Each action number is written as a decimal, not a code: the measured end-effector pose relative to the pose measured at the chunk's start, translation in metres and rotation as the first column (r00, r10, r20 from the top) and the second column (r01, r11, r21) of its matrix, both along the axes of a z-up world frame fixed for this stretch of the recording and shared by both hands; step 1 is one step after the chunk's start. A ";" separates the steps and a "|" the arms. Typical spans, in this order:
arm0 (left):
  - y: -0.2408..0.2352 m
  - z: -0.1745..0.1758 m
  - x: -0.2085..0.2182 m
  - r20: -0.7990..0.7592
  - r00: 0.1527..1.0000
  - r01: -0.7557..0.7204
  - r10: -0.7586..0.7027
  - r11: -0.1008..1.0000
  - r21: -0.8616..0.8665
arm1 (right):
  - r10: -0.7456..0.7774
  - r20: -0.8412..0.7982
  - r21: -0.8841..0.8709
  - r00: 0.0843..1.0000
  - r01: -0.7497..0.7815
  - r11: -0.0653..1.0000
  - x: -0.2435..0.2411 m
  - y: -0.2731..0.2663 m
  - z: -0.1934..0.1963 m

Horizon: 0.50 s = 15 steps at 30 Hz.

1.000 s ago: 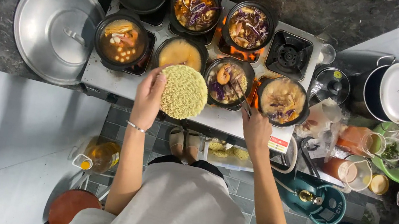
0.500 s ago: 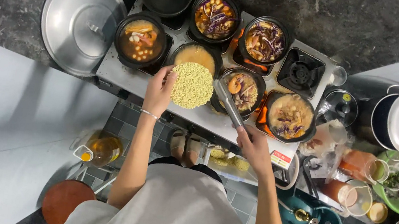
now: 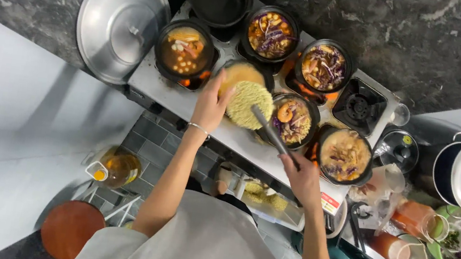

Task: The person stands at a gas stove with multiple clay pots of simmering soup and adds blocks of instant noodles into the pots, using tongs to press and stir the noodles into the broth. They retrieve additional noodle blocks from a container and continue adding and stirring them across the pots.

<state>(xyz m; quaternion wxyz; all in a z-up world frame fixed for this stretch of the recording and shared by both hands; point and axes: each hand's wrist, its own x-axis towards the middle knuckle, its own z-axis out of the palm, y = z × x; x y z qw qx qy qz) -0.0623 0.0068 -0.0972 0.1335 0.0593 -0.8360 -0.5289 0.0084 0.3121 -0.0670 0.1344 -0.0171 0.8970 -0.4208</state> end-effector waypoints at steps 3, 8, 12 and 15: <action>-0.024 0.003 -0.005 -0.058 0.991 -0.126 0.120 0.986 -0.108 | -0.025 -0.375 0.224 0.927 0.116 0.968 -0.016 -0.027 -0.008; -0.082 0.047 -0.002 -0.080 0.993 -0.098 0.091 0.992 -0.081 | 0.043 -0.511 0.435 0.858 0.215 0.874 -0.044 -0.073 -0.038; -0.119 0.088 0.004 -0.105 0.995 -0.001 0.001 1.000 0.005 | 0.082 -0.540 0.543 0.838 0.272 0.795 -0.045 -0.102 -0.048; -0.144 0.087 0.001 -0.124 0.991 0.048 -0.051 0.998 -0.027 | 0.031 -0.398 0.681 0.917 0.273 0.680 -0.035 -0.118 -0.059</action>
